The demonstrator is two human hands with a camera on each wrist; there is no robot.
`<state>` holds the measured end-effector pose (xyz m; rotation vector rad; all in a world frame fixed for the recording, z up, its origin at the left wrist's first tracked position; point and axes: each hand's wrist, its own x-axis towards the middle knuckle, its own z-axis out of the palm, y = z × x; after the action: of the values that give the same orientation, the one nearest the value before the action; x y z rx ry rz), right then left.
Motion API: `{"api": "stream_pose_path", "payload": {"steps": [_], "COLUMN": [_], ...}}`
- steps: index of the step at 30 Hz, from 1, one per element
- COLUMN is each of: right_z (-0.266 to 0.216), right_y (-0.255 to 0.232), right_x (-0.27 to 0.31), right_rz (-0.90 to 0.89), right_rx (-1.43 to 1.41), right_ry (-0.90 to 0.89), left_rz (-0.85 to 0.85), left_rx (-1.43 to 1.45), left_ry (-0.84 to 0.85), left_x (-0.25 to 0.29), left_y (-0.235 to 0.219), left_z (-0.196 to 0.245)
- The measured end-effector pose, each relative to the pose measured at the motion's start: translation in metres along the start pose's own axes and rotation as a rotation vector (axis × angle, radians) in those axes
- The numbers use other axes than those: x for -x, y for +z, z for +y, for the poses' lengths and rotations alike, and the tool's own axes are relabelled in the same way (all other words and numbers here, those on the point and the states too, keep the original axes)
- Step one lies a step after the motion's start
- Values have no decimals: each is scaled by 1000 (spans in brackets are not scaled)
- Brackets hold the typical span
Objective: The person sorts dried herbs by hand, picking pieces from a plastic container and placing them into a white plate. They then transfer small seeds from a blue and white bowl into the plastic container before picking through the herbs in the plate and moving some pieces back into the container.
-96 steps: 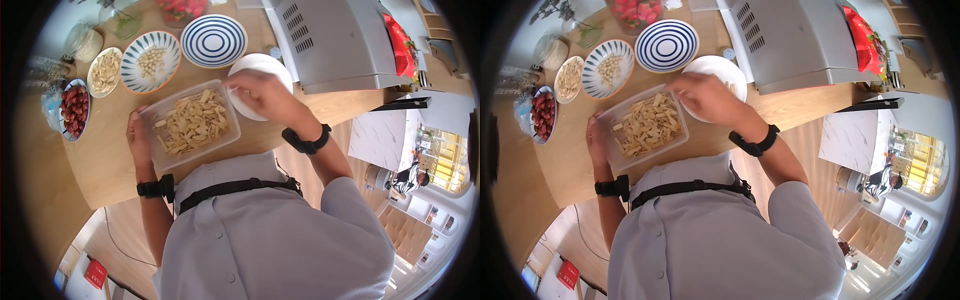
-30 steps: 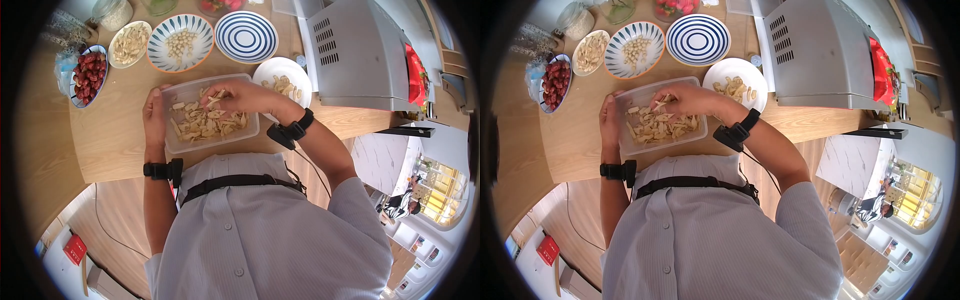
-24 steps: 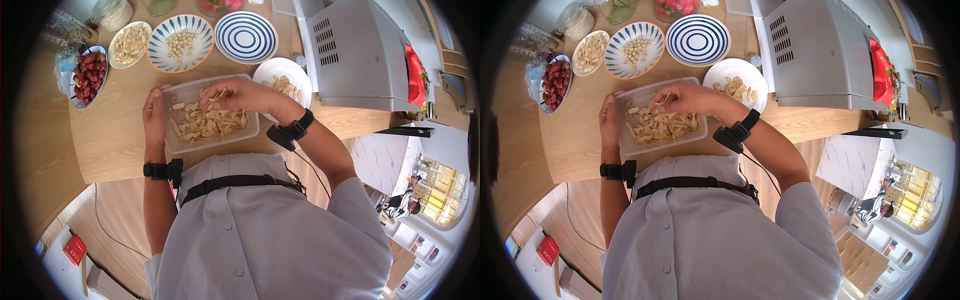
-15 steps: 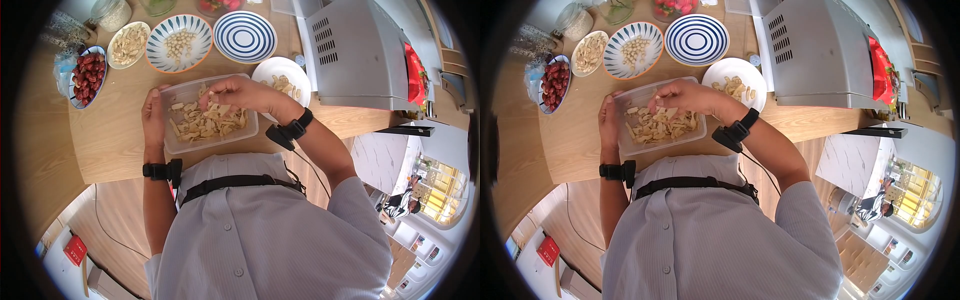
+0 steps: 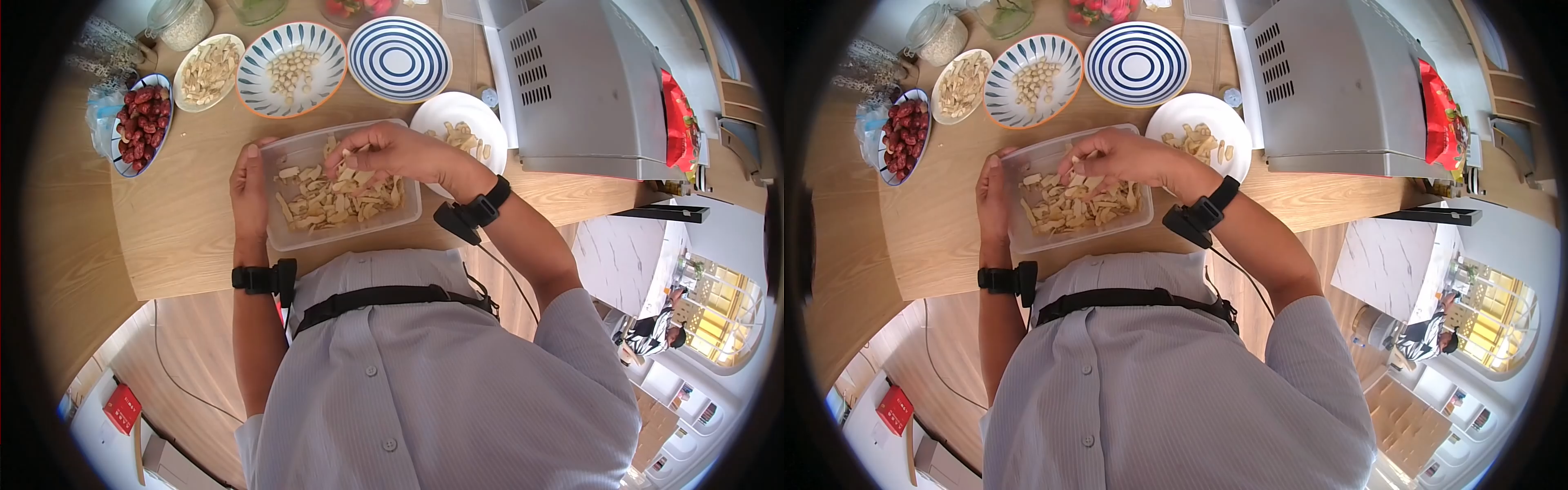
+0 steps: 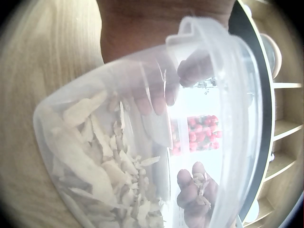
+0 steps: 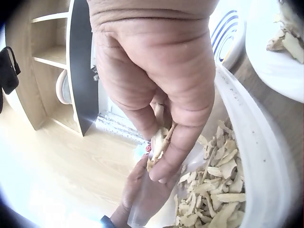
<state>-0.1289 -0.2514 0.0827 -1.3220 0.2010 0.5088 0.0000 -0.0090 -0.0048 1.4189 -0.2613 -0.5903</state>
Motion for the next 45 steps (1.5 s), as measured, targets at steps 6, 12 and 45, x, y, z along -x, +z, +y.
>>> {"api": "stream_pose_path", "payload": {"steps": [6,12,45], "right_z": [-3,-2,0], "right_y": [1,3,-12], "right_x": [3,11,46], "right_rz": [2,-19,205], "right_rx": [-3,-143,-56], "right_ry": [-20,-93,-74], "left_rz": [-1,-17,-9], "left_rx": [-12,-22,-24], "left_ry": [3,11,-6], "left_x": [-1,-4,-3], "left_y": [-2,-8,-6], "left_z": [-1,-9,-8]}}
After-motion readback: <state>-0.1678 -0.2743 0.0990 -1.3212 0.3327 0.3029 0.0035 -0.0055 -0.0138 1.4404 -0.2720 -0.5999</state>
